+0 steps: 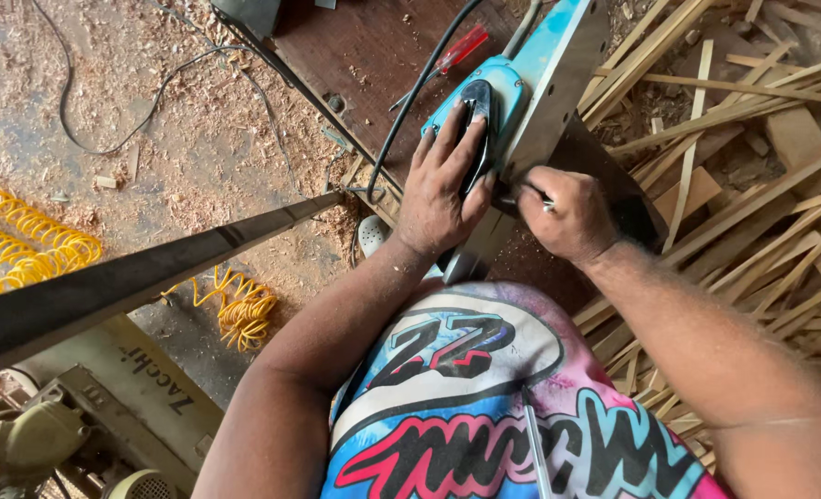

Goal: The person uses a T-handle hex key to tighten a screw on a blue electric planer. They hold the planer with their left hand and turn the key with their right hand, then set the tool down.

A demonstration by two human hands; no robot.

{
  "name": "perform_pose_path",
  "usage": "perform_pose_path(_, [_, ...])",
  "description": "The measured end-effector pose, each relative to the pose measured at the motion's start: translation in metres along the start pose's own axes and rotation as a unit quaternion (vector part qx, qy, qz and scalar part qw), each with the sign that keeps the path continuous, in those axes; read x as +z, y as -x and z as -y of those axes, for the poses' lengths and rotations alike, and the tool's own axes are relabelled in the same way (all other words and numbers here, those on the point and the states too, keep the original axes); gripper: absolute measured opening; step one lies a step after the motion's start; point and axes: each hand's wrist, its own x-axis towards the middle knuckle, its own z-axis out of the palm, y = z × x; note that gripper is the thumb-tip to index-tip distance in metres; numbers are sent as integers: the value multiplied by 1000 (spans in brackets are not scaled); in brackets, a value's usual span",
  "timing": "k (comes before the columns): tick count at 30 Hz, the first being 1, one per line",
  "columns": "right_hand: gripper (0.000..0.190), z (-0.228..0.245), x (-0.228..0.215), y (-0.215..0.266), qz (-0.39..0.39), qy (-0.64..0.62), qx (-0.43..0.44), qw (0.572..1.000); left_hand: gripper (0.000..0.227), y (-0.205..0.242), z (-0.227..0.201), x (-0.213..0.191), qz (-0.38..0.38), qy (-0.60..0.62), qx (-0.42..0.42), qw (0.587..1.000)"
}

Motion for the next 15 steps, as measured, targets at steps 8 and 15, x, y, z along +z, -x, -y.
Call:
perform_pose_path(8, [18, 7, 28, 14, -37, -219, 445, 867, 66, 5, 5, 2, 4, 1, 5, 1000])
perform_pose_path(15, [20, -1, -23, 21, 74, 25, 245, 967, 64, -2, -2, 6, -17, -8, -31, 999])
